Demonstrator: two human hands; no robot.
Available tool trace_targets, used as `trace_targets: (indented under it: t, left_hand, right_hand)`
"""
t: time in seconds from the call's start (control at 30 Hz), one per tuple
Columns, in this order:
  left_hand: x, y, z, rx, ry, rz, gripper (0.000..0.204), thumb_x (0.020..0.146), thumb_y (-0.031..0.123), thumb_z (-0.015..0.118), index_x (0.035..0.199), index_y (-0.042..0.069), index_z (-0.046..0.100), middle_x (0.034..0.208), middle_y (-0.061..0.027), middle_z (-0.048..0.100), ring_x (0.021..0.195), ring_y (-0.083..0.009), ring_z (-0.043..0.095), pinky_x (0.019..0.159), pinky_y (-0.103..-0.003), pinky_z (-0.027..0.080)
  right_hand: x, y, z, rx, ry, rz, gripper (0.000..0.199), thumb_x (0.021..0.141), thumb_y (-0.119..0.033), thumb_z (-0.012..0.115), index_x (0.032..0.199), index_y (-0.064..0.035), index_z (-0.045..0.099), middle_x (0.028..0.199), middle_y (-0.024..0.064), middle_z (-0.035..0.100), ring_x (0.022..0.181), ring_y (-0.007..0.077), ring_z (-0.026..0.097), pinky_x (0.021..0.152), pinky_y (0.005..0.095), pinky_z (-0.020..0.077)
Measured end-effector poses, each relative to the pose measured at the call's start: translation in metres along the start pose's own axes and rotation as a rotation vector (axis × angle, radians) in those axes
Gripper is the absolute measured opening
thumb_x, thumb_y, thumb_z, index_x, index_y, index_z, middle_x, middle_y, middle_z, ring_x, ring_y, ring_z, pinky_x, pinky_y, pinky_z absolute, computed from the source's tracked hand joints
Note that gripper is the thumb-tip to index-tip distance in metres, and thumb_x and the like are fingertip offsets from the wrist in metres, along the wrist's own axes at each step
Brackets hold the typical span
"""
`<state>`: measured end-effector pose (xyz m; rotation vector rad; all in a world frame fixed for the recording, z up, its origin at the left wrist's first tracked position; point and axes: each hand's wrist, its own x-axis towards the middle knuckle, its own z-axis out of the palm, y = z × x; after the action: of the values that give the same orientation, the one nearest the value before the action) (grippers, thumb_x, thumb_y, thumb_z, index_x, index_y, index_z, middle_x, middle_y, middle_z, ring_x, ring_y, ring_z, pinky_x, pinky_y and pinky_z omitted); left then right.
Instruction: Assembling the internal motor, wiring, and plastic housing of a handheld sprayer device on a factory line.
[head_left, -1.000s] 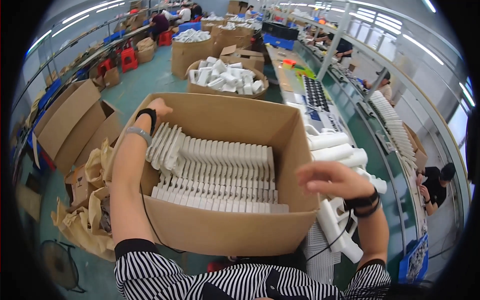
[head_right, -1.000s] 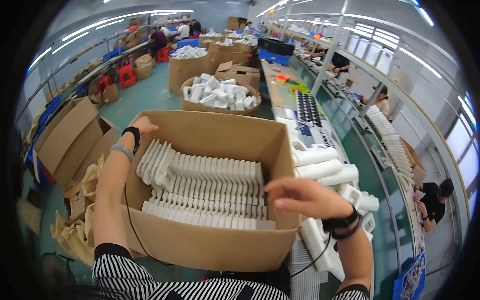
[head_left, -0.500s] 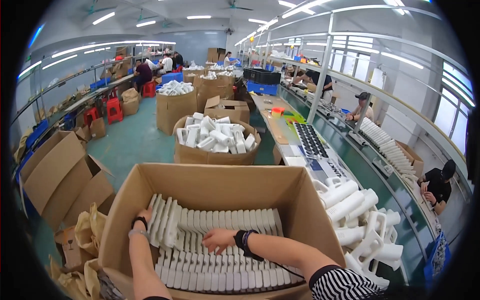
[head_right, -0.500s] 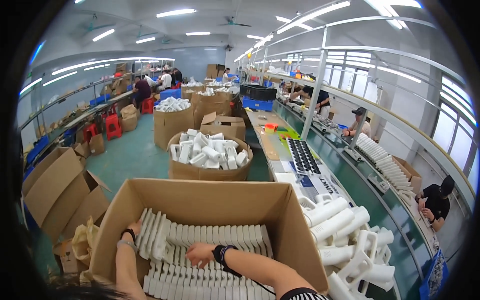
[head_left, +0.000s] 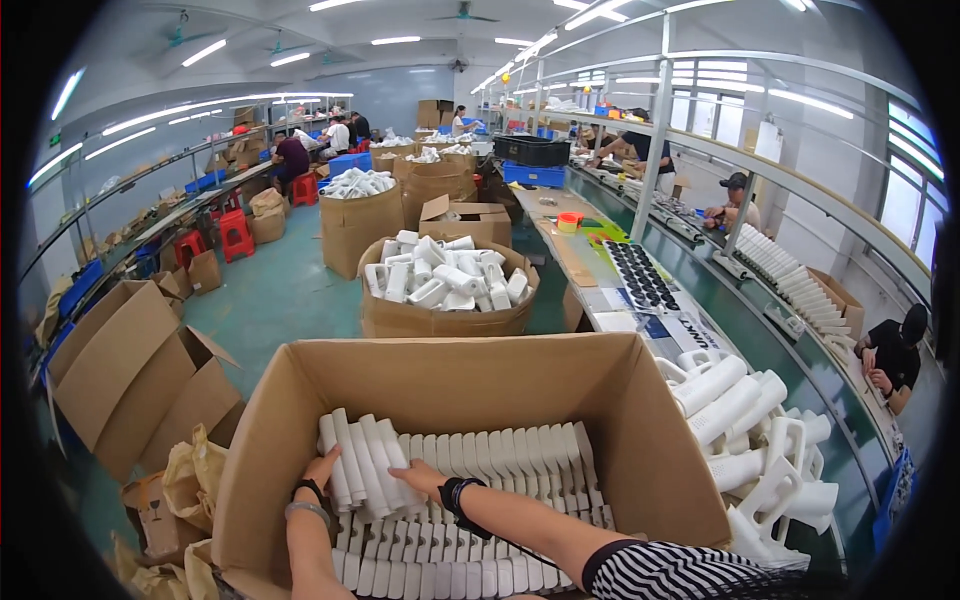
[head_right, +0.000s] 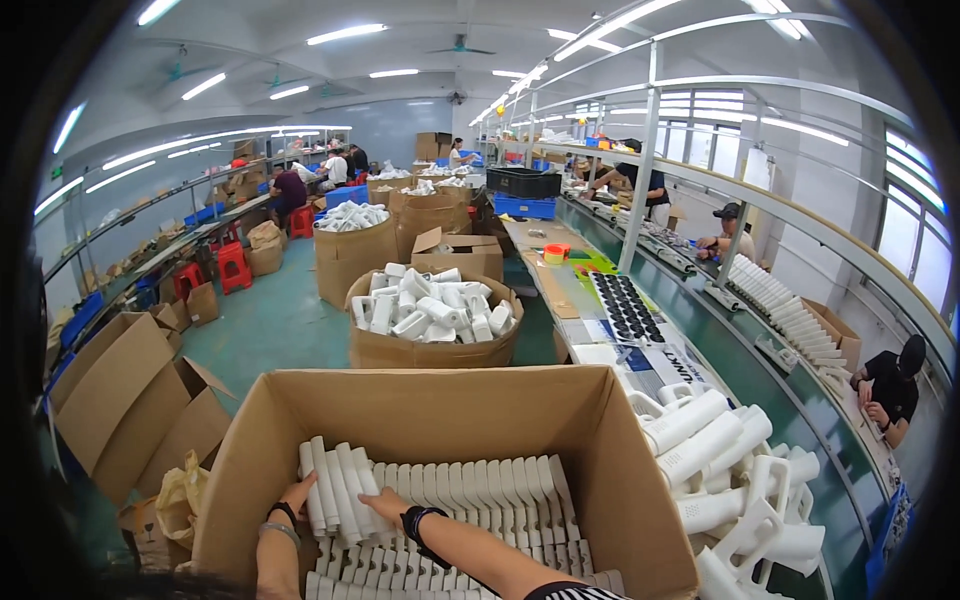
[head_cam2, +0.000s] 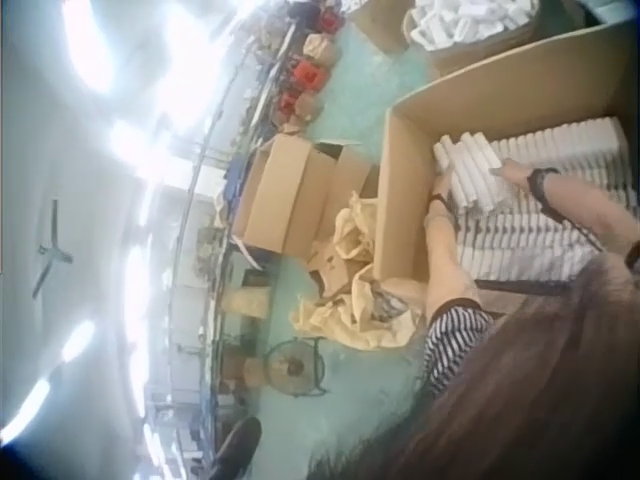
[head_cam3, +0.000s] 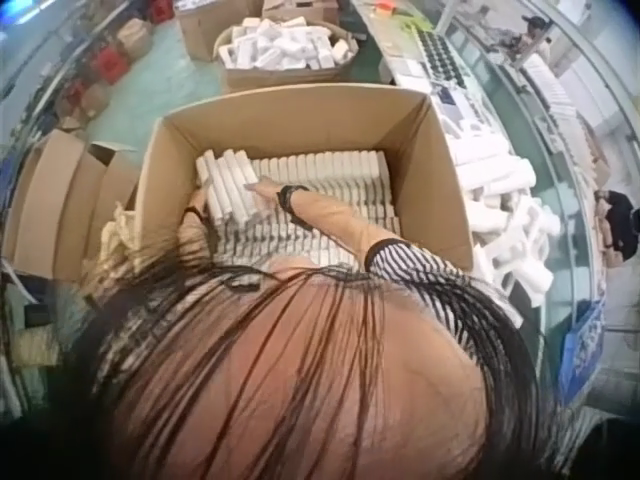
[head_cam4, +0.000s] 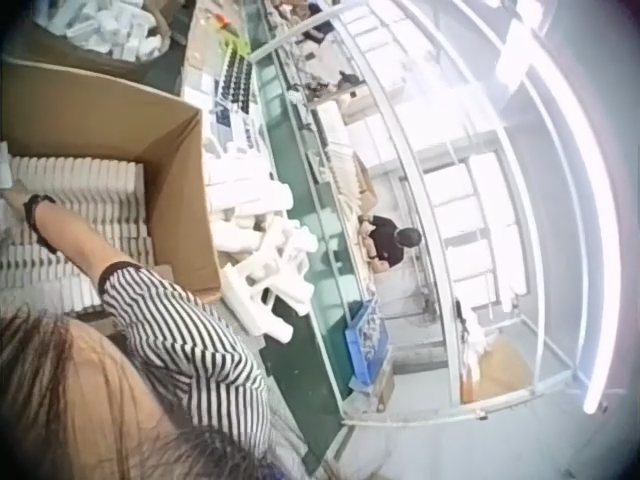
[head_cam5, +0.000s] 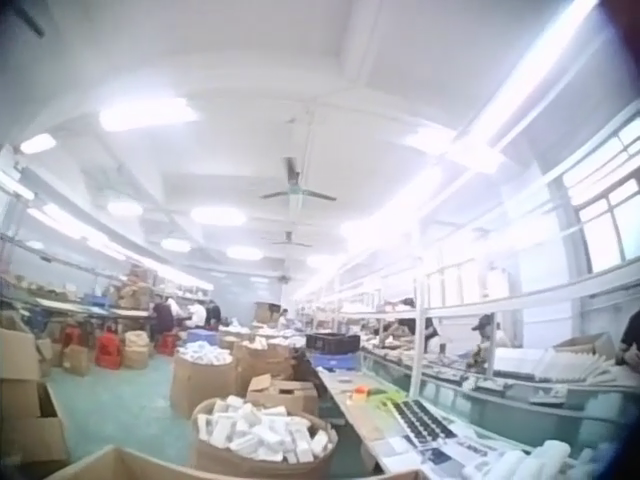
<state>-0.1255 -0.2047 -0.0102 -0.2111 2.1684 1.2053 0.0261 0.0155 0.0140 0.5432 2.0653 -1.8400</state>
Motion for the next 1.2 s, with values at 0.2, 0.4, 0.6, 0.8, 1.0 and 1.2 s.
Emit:
trace_targets:
  t: [0.2,0.4,0.6,0.8,1.0,1.2]
  left_hand:
    - [0.025,-0.013,0.027,-0.332,-0.131,0.149,0.088,0.09,0.072,0.052,0.148,0.005,0.045,0.146,-0.0157,0.052,0.131,-0.031,0.051,0.108,-0.048,0.04]
    - [-0.014,-0.038,0.028,-0.575,-0.269,0.097,0.084,0.092,0.068,0.052,0.148,0.005,0.045,0.145,-0.0123,0.054,0.131,-0.0284,0.052,0.11,-0.043,0.04]
    - [-0.07,-0.009,0.065,-0.418,-0.536,0.058,0.084,0.091,0.07,0.053,0.15,0.011,0.041,0.147,-0.0105,0.051,0.135,-0.028,0.048,0.113,-0.047,0.037]
    - [-0.146,0.025,0.096,-0.421,-0.568,0.056,0.079,0.094,0.072,0.043,0.15,0.017,0.041,0.147,-0.0075,0.051,0.135,-0.0279,0.049,0.112,-0.052,0.037]
    - [-0.247,0.092,0.09,-0.276,-0.521,0.294,0.081,0.094,0.071,0.046,0.149,0.011,0.043,0.144,-0.0106,0.053,0.13,-0.0259,0.053,0.109,-0.046,0.041]
    - [-0.37,0.174,0.111,-0.17,-0.314,0.898,0.07,0.096,0.057,0.059,0.129,-0.005,0.06,0.121,-0.0116,0.067,0.108,-0.0165,0.061,0.094,-0.03,0.048]
  right_hand:
    - [0.019,0.023,-0.019,0.295,-0.244,0.022,0.082,0.091,-0.043,0.07,0.152,-0.0074,0.029,0.154,0.014,0.038,0.142,0.0347,0.036,0.108,0.0631,0.0345]
    - [-0.016,0.019,0.005,0.343,-0.213,-0.04,0.084,0.087,-0.027,0.077,0.152,-0.0069,0.028,0.15,0.0127,0.043,0.136,0.0303,0.045,0.108,0.0547,0.0396]
    - [-0.037,0.055,-0.016,0.294,-0.044,-0.303,0.086,0.075,-0.026,0.087,0.145,-0.0023,0.043,0.139,0.0139,0.057,0.128,0.0274,0.053,0.105,0.0424,0.0445]
    - [-0.069,0.046,-0.057,-0.116,0.106,-0.196,0.09,0.069,-0.034,0.09,0.14,0.0023,0.047,0.13,0.0185,0.063,0.12,0.0306,0.06,0.102,0.039,0.0469]
    - [-0.162,-0.013,-0.081,0.092,0.117,-0.412,0.079,0.076,-0.019,0.086,0.14,0.0021,0.045,0.132,0.0161,0.061,0.121,0.0267,0.059,0.103,0.0384,0.047]
    - [-0.335,-0.094,-0.105,0.232,0.402,-0.638,0.064,0.08,-0.008,0.083,0.132,0.0034,0.047,0.128,0.0148,0.062,0.116,0.0219,0.061,0.099,0.0353,0.05]
